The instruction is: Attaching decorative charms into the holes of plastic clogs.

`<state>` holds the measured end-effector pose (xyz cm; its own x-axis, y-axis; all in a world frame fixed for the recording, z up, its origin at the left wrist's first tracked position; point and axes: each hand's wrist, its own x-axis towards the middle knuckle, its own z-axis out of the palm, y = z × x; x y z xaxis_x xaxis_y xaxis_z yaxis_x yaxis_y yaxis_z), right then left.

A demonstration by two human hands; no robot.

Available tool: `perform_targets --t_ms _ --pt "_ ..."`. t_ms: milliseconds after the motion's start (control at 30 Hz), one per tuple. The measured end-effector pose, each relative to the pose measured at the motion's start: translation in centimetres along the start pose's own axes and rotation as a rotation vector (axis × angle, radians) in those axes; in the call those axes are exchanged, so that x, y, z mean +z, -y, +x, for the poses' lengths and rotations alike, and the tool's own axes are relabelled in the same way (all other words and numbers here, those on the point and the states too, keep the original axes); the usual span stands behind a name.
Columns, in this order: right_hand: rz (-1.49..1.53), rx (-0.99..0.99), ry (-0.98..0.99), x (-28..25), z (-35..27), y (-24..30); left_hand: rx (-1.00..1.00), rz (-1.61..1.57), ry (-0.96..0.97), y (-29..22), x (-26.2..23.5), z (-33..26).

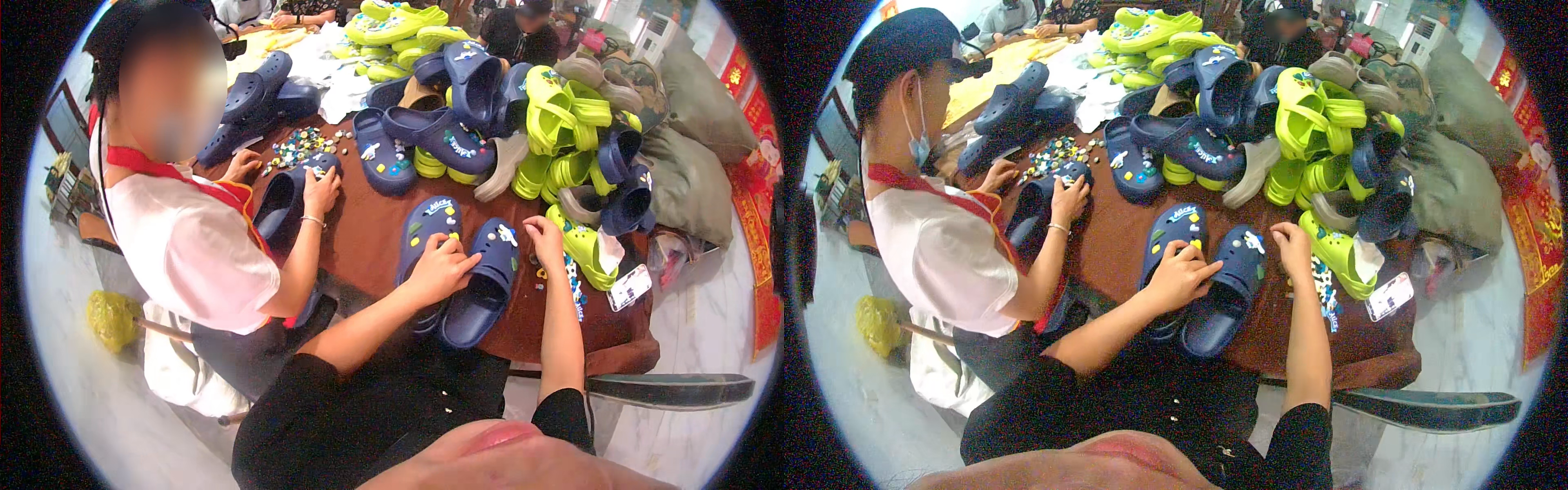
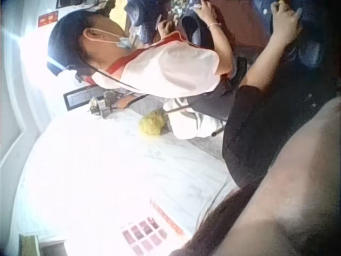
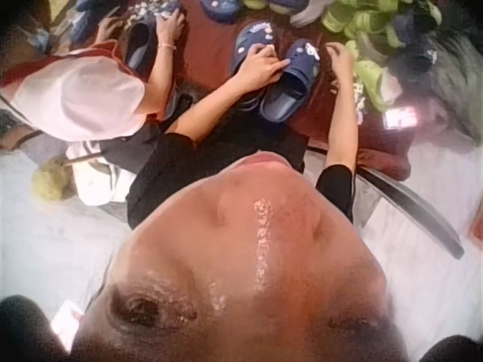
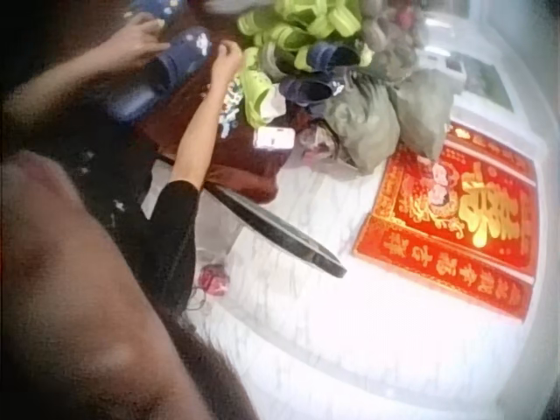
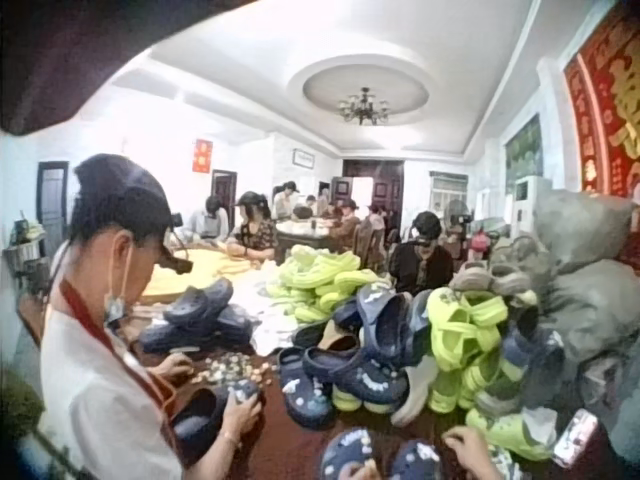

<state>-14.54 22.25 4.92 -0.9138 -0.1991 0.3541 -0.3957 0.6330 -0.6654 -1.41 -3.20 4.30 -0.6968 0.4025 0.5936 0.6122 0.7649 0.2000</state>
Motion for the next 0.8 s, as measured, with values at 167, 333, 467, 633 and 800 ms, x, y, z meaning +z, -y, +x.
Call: perform_targets --t_ms 167,333,467,633,800 --pt "0.397 0.097 0.212 1.0 -0.3 4.4 -0.002 0.02 -0.01 0.1 0.0 -0.4" --pt "0.328 0.026 0.39 1.9 0.8 4.4 -0.012 0.048 0.002 0.3 0.5 0.6" --pt "0.219 0.147 0.499 2.7 1.0 6.0 0.0 0.017 -0.026 0.9 0.1 0.3" --pt "0.117 0.218 0.625 3.0 0.9 6.5 -0.009 -0.006 -0.012 0.7 0.7 -0.2" --pt "0.113 0.199 0.662 3.3 1.8 5.5 -0.007 0.018 -0.007 0.2 0.8 -0.3"
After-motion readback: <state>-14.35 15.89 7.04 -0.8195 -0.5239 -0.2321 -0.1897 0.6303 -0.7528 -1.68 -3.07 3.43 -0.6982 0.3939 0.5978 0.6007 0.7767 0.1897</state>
